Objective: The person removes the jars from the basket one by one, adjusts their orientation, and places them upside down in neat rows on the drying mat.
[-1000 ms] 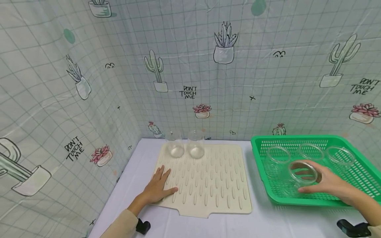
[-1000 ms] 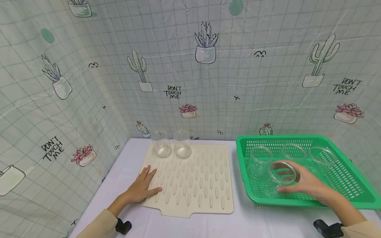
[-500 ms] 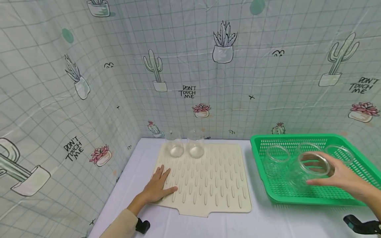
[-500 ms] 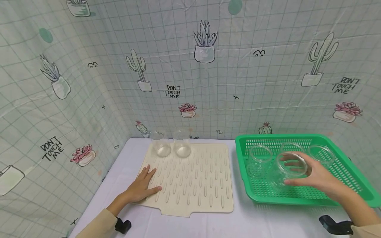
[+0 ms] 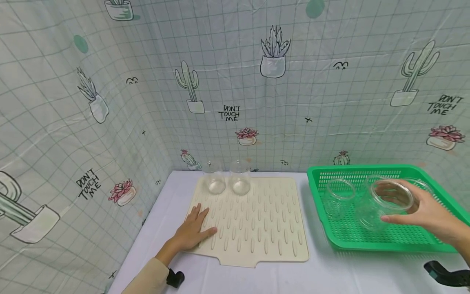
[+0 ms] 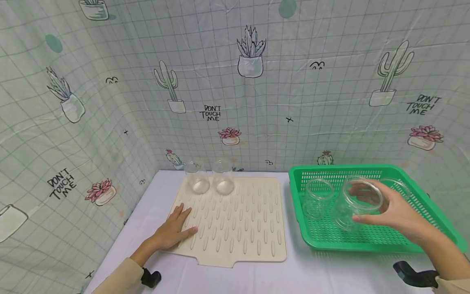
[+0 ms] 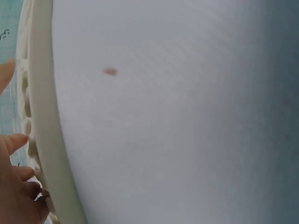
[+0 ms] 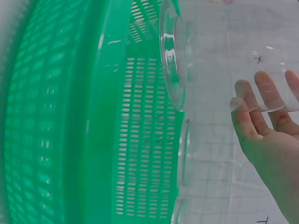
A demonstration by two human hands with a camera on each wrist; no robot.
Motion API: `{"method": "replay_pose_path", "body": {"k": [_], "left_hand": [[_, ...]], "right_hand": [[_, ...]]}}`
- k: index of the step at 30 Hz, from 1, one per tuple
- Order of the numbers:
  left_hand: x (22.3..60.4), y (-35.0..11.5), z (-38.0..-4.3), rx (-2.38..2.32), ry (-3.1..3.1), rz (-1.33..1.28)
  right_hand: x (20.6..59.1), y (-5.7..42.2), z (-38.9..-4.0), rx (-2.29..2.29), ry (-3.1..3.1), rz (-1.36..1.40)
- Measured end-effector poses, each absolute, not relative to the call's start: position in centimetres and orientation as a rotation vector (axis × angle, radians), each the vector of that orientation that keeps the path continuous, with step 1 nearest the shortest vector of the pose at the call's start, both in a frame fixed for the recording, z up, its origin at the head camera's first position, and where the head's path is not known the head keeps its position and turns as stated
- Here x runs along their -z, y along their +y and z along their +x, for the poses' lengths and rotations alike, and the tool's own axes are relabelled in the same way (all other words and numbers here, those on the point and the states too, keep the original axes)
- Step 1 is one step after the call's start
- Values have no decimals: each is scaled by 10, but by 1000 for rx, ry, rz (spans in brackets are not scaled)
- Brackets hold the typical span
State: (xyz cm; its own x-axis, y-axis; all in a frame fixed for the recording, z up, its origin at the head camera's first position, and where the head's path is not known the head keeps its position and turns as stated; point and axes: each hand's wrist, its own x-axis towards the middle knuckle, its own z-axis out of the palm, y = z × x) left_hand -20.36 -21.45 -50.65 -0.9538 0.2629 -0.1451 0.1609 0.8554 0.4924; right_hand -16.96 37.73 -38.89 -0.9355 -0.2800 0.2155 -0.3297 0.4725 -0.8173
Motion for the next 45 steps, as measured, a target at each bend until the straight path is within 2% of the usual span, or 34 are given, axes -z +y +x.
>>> {"method": "replay_pose_path", "body": {"k": [23,34,45], "left_hand": [[460,-198,-200,-925,2819,350],[423,-176,-195,-1230,2697,428],[391,-141,-185,-1423,2512,649]], "right_hand": [[363,350,-160,-1572,-2464,656],[347,314,-152,-1992,-2170,751],[338,268,-151,-1877,-2228,778]]}}
